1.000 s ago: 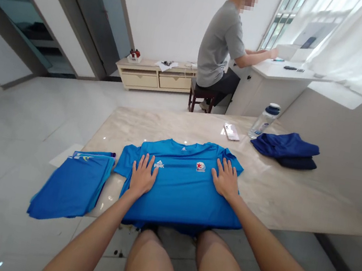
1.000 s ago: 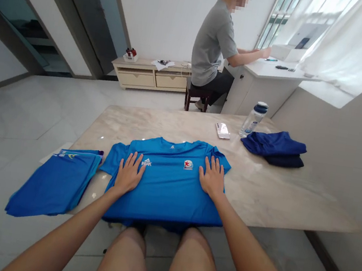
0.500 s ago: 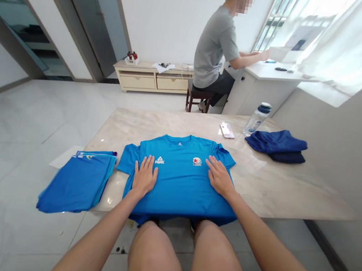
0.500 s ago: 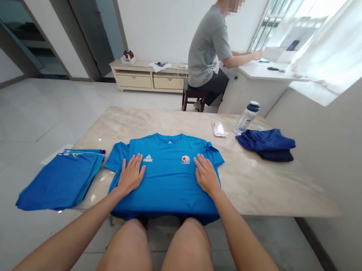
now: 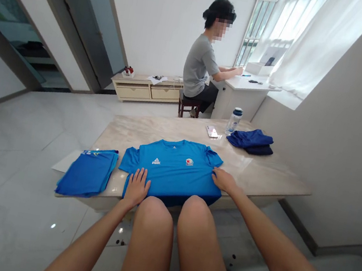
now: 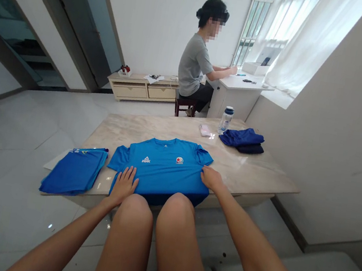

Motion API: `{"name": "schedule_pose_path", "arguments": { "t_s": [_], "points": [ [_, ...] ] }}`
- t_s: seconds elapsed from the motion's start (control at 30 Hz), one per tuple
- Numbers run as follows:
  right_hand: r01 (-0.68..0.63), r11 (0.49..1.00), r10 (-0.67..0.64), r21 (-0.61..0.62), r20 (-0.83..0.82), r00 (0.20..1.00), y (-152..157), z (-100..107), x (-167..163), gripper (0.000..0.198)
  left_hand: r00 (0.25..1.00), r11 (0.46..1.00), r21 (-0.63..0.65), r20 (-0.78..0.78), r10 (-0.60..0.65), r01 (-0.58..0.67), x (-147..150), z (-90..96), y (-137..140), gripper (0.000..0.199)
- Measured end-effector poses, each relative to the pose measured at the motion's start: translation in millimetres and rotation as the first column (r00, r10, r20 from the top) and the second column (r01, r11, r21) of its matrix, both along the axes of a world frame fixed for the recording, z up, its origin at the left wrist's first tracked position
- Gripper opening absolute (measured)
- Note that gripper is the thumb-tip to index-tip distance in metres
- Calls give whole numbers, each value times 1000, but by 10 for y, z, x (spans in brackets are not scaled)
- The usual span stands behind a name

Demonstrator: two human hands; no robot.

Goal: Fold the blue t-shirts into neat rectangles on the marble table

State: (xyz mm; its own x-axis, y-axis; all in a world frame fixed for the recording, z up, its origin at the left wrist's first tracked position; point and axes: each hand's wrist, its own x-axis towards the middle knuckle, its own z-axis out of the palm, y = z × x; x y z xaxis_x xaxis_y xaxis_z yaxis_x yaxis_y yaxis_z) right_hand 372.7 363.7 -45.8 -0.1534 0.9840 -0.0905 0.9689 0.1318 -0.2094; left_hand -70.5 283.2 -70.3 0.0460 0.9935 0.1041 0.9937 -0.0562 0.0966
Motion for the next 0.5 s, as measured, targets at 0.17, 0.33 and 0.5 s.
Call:
{"name": "schedule_pose_path", "arguments": {
  "t_s": [0.17,0.33,0.5],
  "points": [
    [166,981,-163,104,-35,986,375,181,-21,41,1000,1000,-29,-6,-10,10,-19,217,196,51],
    [380,906,-338,186,-223,914,831,75,-178,38,996,996,28,-8,84,-84,102,165,382,45],
    [493,851,-425,181,-316,848,1210,-278,-152,61,997,993,99,-36,73,-69,154,39,421,39]
  ]
}}
